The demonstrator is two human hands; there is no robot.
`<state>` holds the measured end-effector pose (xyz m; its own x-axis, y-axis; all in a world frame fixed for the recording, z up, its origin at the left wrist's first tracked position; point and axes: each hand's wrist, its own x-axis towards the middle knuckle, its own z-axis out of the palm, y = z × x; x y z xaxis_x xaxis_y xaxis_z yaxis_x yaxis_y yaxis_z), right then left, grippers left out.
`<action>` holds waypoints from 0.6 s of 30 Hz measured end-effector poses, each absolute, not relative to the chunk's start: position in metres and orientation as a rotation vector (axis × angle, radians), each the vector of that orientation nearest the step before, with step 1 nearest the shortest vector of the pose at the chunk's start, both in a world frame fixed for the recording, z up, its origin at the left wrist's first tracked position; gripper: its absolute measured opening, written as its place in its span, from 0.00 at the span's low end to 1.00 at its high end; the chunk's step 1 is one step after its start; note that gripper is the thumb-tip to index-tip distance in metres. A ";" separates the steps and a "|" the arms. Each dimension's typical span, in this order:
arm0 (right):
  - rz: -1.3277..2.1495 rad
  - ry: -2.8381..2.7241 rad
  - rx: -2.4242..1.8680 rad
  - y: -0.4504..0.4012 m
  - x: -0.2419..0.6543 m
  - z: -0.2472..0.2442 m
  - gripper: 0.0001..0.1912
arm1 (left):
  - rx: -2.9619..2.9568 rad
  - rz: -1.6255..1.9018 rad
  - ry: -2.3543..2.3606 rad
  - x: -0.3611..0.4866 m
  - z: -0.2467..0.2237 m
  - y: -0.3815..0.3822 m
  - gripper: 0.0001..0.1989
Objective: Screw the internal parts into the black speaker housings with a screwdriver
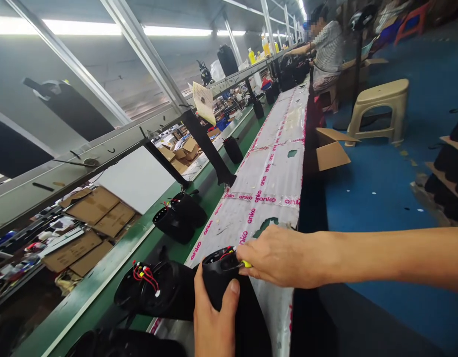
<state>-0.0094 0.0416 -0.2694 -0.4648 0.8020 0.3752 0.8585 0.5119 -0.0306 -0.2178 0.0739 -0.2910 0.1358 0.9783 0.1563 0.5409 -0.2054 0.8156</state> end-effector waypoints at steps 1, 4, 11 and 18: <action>-0.239 -2.429 -1.386 0.041 -0.009 -0.268 0.13 | 1.823 0.934 1.466 -0.217 -0.290 0.073 0.35; -0.254 -2.465 -1.376 0.040 -0.008 -0.268 0.12 | 1.825 0.920 1.460 -0.216 -0.287 0.070 0.37; -0.305 -2.483 -1.383 0.038 -0.008 -0.270 0.11 | 1.841 0.965 1.468 -0.212 -0.289 0.071 0.38; -0.335 -2.569 -1.422 0.035 -0.004 -0.262 0.05 | 1.815 0.945 1.540 -0.206 -0.283 0.066 0.40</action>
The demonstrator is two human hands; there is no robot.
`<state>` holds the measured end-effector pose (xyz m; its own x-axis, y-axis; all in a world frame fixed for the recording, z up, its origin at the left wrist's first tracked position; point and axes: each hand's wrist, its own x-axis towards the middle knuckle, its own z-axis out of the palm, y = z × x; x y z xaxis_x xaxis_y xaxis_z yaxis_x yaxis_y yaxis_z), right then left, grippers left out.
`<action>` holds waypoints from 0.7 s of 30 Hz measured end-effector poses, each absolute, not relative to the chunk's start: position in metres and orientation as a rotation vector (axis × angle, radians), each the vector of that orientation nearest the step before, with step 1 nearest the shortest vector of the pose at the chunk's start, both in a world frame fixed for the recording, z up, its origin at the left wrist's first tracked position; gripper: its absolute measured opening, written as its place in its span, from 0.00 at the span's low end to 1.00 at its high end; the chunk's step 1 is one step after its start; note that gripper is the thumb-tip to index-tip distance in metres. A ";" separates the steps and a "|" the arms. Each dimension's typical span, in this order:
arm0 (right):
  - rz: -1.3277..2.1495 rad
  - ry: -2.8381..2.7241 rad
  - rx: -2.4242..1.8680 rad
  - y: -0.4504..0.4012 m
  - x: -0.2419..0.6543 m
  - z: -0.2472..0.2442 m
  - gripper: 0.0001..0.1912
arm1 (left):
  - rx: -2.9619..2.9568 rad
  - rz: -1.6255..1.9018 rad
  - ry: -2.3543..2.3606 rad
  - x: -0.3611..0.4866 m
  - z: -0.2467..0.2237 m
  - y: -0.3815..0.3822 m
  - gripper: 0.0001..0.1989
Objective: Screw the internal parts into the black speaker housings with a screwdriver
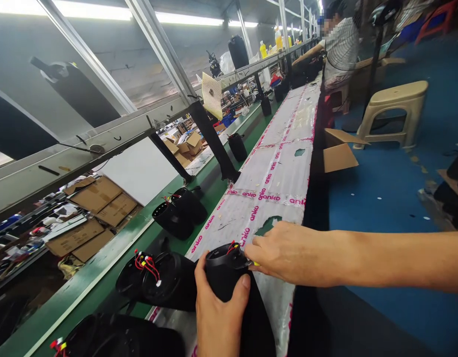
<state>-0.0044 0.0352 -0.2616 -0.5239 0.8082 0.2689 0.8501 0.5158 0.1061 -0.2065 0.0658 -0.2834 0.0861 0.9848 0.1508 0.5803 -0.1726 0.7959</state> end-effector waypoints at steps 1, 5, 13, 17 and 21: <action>-0.333 -2.582 -1.423 0.035 -0.004 -0.259 0.04 | 1.826 0.941 1.543 -0.206 -0.282 0.065 0.41; -0.259 -2.616 -1.431 0.031 -0.004 -0.247 0.02 | 1.870 0.957 1.548 -0.204 -0.284 0.061 0.44; -0.239 -2.740 -1.436 0.029 -0.007 -0.239 0.11 | 1.942 0.988 1.640 -0.203 -0.293 0.062 0.44; -0.233 -2.754 -1.406 0.033 -0.007 -0.235 0.08 | 1.948 0.989 1.634 -0.205 -0.292 0.064 0.44; -0.163 -2.743 -1.423 0.038 -0.008 -0.234 0.08 | 1.945 0.993 1.627 -0.206 -0.292 0.066 0.43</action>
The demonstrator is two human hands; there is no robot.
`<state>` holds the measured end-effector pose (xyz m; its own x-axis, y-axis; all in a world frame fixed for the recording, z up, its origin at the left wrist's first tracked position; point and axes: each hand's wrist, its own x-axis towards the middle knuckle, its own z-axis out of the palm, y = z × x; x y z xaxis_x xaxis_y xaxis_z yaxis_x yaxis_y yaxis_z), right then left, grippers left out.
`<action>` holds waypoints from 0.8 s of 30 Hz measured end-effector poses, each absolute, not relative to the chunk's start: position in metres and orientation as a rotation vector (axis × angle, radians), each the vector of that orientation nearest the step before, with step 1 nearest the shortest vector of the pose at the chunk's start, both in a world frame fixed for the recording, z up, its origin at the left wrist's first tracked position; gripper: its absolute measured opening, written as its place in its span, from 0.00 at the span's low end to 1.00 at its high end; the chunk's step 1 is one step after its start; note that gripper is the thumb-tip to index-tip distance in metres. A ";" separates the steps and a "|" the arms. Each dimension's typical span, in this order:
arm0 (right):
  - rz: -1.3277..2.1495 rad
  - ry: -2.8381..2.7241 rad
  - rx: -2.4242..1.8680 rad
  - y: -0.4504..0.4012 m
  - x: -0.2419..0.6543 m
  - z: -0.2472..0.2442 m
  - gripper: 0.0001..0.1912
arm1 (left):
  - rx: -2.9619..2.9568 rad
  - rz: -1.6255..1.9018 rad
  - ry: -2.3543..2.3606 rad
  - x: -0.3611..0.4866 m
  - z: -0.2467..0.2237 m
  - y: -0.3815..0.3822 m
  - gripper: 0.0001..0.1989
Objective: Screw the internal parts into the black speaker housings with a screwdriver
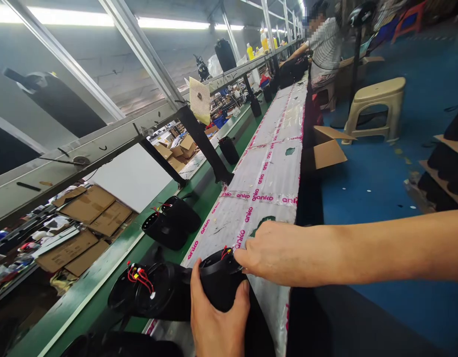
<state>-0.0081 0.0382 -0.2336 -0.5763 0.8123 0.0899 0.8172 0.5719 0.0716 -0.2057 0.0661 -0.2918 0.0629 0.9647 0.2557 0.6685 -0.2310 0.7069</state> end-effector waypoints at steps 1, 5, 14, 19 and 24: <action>-0.149 -2.730 -1.421 0.039 -0.008 -0.237 0.07 | 1.947 0.990 1.622 -0.206 -0.292 0.066 0.43; -0.093 -2.534 -1.382 0.041 -0.005 -0.264 0.08 | 1.903 1.001 1.520 -0.209 -0.293 0.069 0.44; 0.266 -1.917 -1.038 0.034 0.001 -0.267 0.16 | 1.813 1.054 1.369 -0.202 -0.283 0.065 0.44; 0.446 -2.065 -1.113 0.039 -0.005 -0.263 0.17 | 1.883 1.112 1.463 -0.198 -0.293 0.050 0.51; 0.649 -2.008 -1.082 0.037 -0.006 -0.270 0.12 | 1.869 1.206 1.470 -0.200 -0.315 0.040 0.57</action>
